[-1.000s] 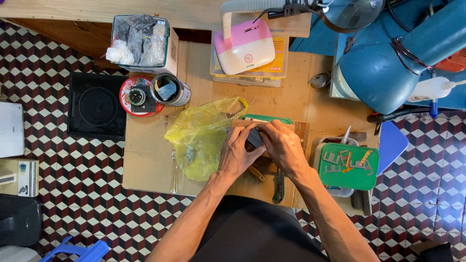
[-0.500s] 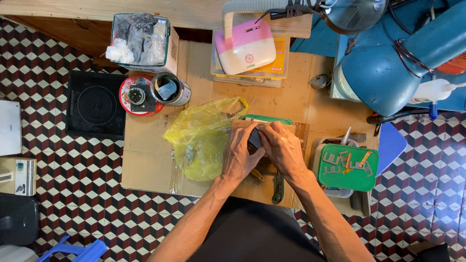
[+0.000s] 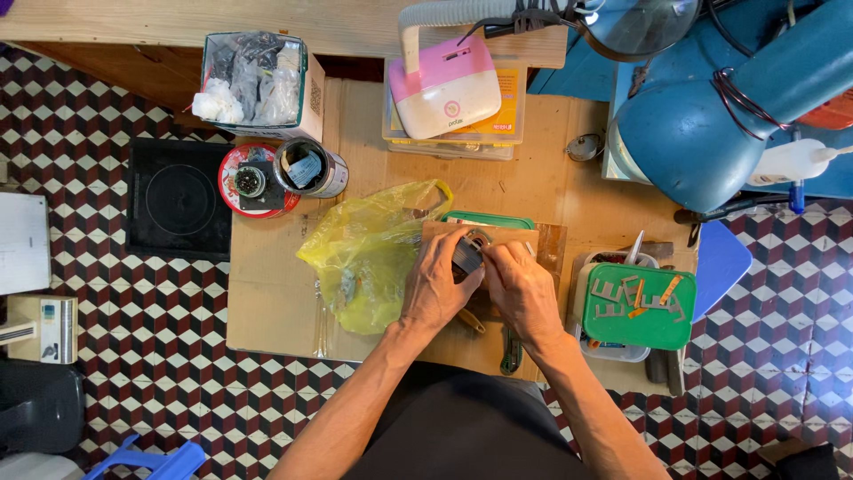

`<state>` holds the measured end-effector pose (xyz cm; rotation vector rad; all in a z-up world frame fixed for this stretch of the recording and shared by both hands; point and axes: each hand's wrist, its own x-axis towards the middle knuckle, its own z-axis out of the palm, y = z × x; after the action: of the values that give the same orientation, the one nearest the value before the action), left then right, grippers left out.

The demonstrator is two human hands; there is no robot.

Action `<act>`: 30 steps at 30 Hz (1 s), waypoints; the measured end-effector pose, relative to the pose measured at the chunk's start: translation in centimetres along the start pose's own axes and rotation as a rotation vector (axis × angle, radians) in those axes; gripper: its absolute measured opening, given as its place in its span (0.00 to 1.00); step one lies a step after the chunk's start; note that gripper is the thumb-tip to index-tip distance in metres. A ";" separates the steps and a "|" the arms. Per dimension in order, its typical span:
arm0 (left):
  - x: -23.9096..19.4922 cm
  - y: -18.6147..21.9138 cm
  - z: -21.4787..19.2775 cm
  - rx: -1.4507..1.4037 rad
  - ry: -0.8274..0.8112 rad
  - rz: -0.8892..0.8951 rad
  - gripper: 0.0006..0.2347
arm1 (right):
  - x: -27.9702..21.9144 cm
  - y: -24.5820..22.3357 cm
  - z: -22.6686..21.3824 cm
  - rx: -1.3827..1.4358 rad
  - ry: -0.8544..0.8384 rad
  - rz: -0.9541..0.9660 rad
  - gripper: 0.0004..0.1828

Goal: The person uses a small knife to scrape and clean the contacts on a small rectangular electronic component. They repeatedly insert the component into a wooden block, scrape the contacts, and inspect the result under a magnifying lamp.

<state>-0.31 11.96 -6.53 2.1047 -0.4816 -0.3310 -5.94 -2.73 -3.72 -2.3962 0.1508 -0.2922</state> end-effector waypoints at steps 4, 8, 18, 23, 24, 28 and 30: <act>0.2 -0.1 -0.4 -0.018 -0.048 -0.036 0.27 | 0.1 0.4 -0.2 -0.025 -0.011 0.006 0.07; 0.3 -0.5 -1.2 -0.270 -0.034 -0.078 0.22 | 0.4 0.2 -0.1 -0.044 -0.018 -0.020 0.08; 2.6 -0.7 -0.6 -0.375 0.056 -0.265 0.13 | 0.3 -0.3 -0.3 0.070 0.009 0.075 0.05; 2.6 -0.8 -0.5 -0.366 0.046 -0.326 0.11 | 0.0 -0.2 0.4 0.225 0.036 0.217 0.05; 2.7 -0.8 -0.4 -0.349 0.050 -0.309 0.11 | 0.0 -0.2 0.5 0.218 0.034 0.242 0.06; 2.5 -0.7 -0.4 -0.433 0.028 -0.375 0.10 | -0.3 0.1 0.3 0.311 -0.057 0.553 0.09; 2.4 -0.8 -0.4 -0.443 0.024 -0.394 0.10 | -0.6 0.3 0.6 0.325 -0.048 0.559 0.10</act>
<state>2.13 11.56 -7.06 1.7528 0.0316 -0.5805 -6.38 -2.49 -4.45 -1.9428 0.6807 0.0057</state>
